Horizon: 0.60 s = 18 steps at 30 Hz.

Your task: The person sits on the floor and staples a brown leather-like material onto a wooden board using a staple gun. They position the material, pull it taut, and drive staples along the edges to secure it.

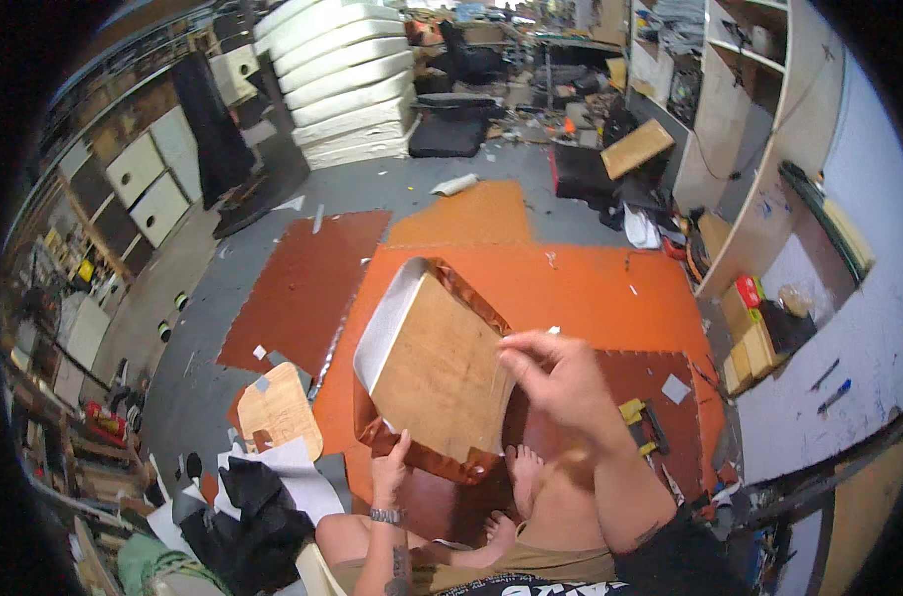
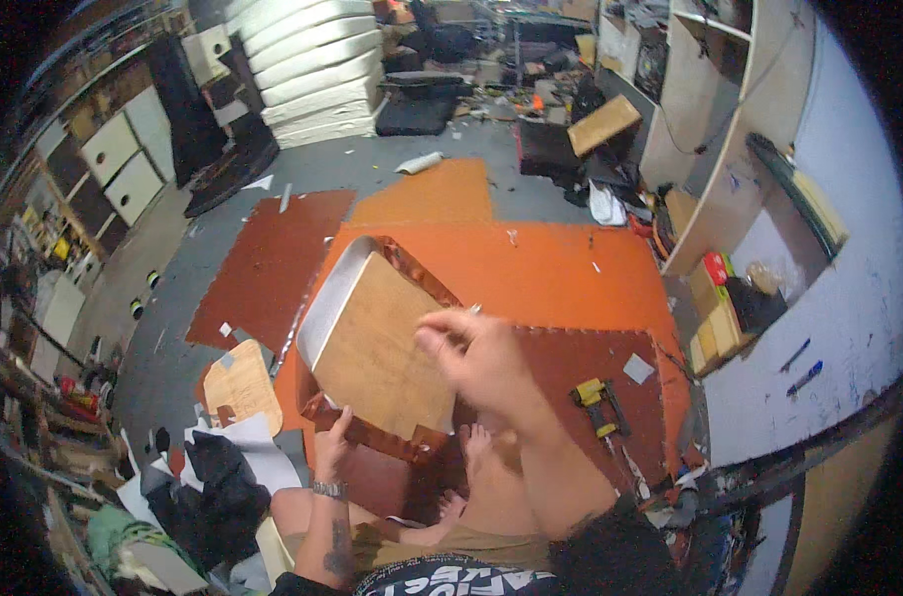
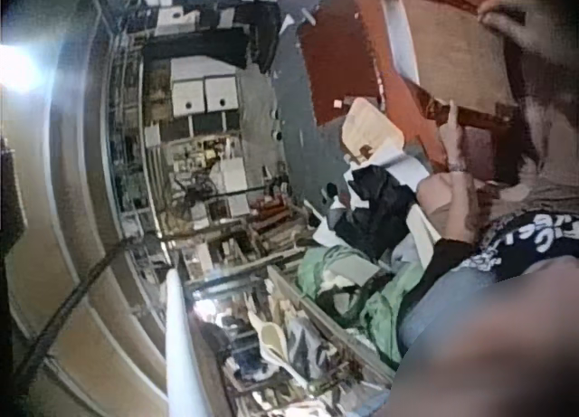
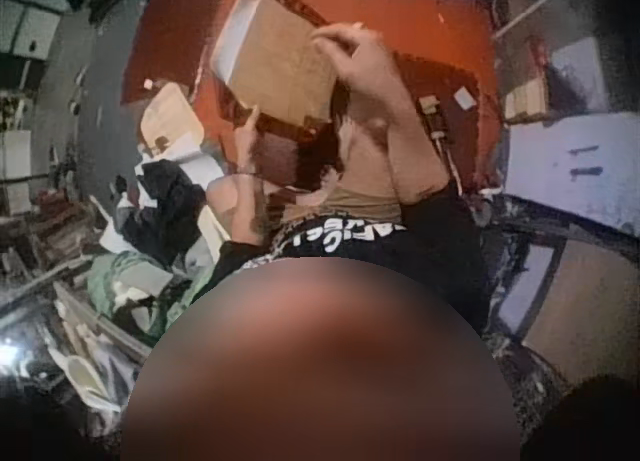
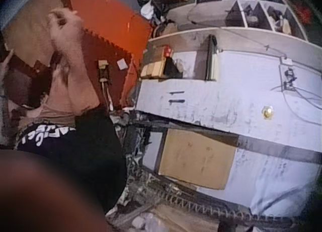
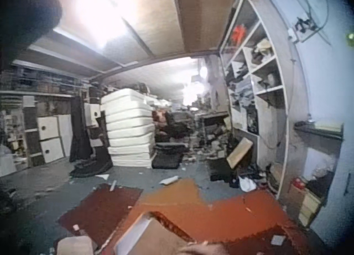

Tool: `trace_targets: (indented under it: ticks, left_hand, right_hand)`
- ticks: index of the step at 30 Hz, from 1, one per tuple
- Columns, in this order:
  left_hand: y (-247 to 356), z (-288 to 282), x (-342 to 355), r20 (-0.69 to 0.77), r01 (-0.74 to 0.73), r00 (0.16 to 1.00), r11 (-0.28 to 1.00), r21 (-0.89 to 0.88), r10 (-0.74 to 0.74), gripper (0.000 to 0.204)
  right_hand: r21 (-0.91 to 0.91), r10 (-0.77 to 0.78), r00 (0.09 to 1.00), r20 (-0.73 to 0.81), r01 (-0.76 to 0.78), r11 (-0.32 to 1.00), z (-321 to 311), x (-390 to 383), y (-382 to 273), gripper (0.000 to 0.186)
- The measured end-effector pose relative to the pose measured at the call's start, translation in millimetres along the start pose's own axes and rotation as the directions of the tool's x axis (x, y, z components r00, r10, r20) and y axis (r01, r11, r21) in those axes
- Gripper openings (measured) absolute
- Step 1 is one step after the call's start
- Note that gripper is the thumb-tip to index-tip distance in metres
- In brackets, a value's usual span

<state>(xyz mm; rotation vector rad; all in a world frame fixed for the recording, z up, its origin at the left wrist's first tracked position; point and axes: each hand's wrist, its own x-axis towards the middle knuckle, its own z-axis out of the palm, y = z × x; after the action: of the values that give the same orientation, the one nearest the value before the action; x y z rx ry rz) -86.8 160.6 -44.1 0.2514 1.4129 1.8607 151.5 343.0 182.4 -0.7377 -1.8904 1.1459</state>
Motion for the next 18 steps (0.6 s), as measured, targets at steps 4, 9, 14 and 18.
trace_targets:
  ticks: [4, 9, 14, 18]
  left_hand:
    - [-42, -30, 14, 0.241, -0.249, 0.957, 0.883, 0.398, 0.161, 0.034]
    - [-34, -33, -11, 0.14, -0.052, 0.989, 0.799, 0.6, -0.041, 0.041]
    - [36, -2, -20, 0.323, 0.089, 0.889, 0.815, 0.572, -0.324, 0.051]
    - [53, 40, 1, 0.463, -0.184, 0.84, 0.653, 0.734, -0.283, 0.056]
  right_hand:
    - [0.301, 0.338, 0.941, -0.025, -0.315, 0.9, -40, 17, 67, 0.024]
    - [0.161, 0.746, 0.653, 0.131, -0.757, 0.634, 0, -9, 169, 0.044]
    - [0.169, 0.669, 0.651, 0.359, -0.75, 0.64, 67, -15, 205, 0.066]
    - [0.015, 0.69, 0.616, 0.38, -0.75, 0.661, 100, 23, 205, 0.091]
